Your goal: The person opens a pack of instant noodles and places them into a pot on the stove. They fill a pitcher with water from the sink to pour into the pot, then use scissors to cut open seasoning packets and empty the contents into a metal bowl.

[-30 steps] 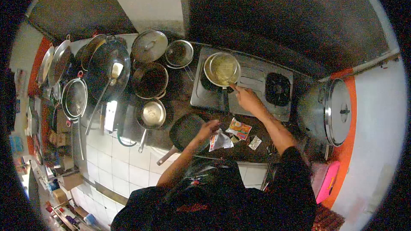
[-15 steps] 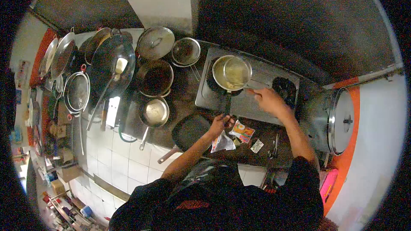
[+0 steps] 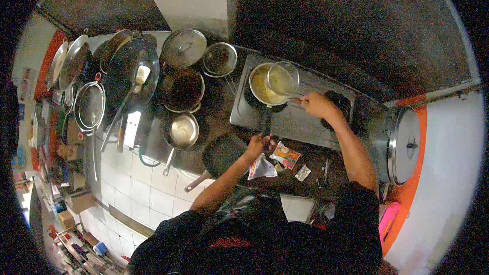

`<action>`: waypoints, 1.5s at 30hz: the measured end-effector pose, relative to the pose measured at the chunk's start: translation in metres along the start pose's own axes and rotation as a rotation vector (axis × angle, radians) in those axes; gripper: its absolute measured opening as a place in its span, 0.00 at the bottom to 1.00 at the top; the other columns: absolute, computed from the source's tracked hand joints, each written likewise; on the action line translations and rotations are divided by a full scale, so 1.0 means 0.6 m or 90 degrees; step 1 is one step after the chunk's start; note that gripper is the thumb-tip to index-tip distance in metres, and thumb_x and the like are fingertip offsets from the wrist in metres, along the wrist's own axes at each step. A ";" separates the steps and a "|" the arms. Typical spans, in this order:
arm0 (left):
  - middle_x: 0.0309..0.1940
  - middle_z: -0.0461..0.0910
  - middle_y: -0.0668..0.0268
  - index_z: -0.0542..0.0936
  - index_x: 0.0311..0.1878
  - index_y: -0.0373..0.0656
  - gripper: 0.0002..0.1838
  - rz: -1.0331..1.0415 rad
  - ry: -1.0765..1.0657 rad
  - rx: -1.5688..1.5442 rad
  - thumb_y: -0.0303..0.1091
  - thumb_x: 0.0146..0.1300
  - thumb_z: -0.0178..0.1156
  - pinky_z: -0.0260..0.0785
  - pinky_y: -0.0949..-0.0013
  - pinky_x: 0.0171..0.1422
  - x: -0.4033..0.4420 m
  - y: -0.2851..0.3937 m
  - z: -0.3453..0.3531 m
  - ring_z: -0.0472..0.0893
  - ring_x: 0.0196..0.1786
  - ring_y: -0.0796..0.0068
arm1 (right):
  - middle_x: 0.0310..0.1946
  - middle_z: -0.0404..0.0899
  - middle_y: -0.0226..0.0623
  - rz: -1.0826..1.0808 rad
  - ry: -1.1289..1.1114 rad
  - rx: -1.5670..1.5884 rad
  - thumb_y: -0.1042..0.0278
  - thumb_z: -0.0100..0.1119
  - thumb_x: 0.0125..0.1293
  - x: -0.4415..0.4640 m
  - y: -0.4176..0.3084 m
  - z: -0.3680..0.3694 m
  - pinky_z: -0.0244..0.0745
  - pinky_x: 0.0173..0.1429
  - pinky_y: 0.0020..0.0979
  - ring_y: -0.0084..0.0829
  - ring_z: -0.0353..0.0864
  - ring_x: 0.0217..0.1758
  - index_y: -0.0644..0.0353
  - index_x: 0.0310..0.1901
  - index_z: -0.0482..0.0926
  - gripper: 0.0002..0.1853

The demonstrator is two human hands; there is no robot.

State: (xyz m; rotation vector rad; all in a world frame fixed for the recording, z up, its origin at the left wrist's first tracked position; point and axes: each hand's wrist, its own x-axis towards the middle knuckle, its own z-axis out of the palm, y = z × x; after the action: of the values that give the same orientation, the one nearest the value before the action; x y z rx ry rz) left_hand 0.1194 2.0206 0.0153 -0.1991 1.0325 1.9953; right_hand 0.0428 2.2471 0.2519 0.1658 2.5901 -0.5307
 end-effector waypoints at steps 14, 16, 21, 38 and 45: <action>0.26 0.77 0.68 0.73 0.45 0.36 0.10 -0.007 0.004 0.009 0.33 0.70 0.49 0.67 0.74 0.32 -0.012 0.014 0.006 0.74 0.26 0.78 | 0.27 0.81 0.50 -0.015 -0.049 -0.033 0.61 0.52 0.60 -0.018 -0.006 -0.033 0.75 0.37 0.41 0.45 0.81 0.27 0.56 0.41 0.83 0.14; 0.26 0.77 0.68 0.73 0.45 0.36 0.09 -0.011 0.018 0.017 0.33 0.70 0.49 0.67 0.74 0.32 -0.007 0.011 0.000 0.74 0.26 0.78 | 0.30 0.81 0.50 -0.018 0.039 -0.032 0.62 0.53 0.60 -0.021 -0.027 -0.039 0.76 0.41 0.42 0.47 0.82 0.32 0.55 0.42 0.83 0.13; 0.26 0.77 0.68 0.73 0.44 0.37 0.10 0.003 -0.014 0.027 0.34 0.70 0.50 0.68 0.74 0.33 -0.008 0.004 0.001 0.74 0.27 0.79 | 0.35 0.82 0.50 -0.007 0.023 -0.100 0.62 0.54 0.60 0.000 -0.067 -0.023 0.75 0.45 0.41 0.46 0.82 0.38 0.56 0.45 0.82 0.14; 0.27 0.80 0.70 0.75 0.36 0.39 0.11 0.007 0.002 0.101 0.36 0.70 0.49 0.65 0.77 0.31 -0.027 0.022 0.020 0.74 0.26 0.83 | 0.38 0.81 0.52 0.021 -0.008 -0.144 0.64 0.55 0.58 0.041 -0.020 -0.009 0.75 0.48 0.40 0.47 0.82 0.42 0.58 0.46 0.81 0.15; 0.28 0.80 0.67 0.75 0.37 0.38 0.10 0.004 0.013 0.023 0.34 0.69 0.50 0.67 0.75 0.32 -0.023 0.007 0.008 0.75 0.26 0.80 | 0.36 0.80 0.54 -0.027 -0.011 -0.093 0.65 0.53 0.59 0.012 -0.037 -0.006 0.75 0.47 0.43 0.51 0.80 0.41 0.56 0.45 0.82 0.14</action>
State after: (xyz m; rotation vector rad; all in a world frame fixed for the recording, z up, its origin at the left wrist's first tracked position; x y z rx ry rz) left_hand 0.1261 2.0140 0.0273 -0.1968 1.0831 1.9826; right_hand 0.0303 2.2279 0.2587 0.0562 2.6086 -0.3535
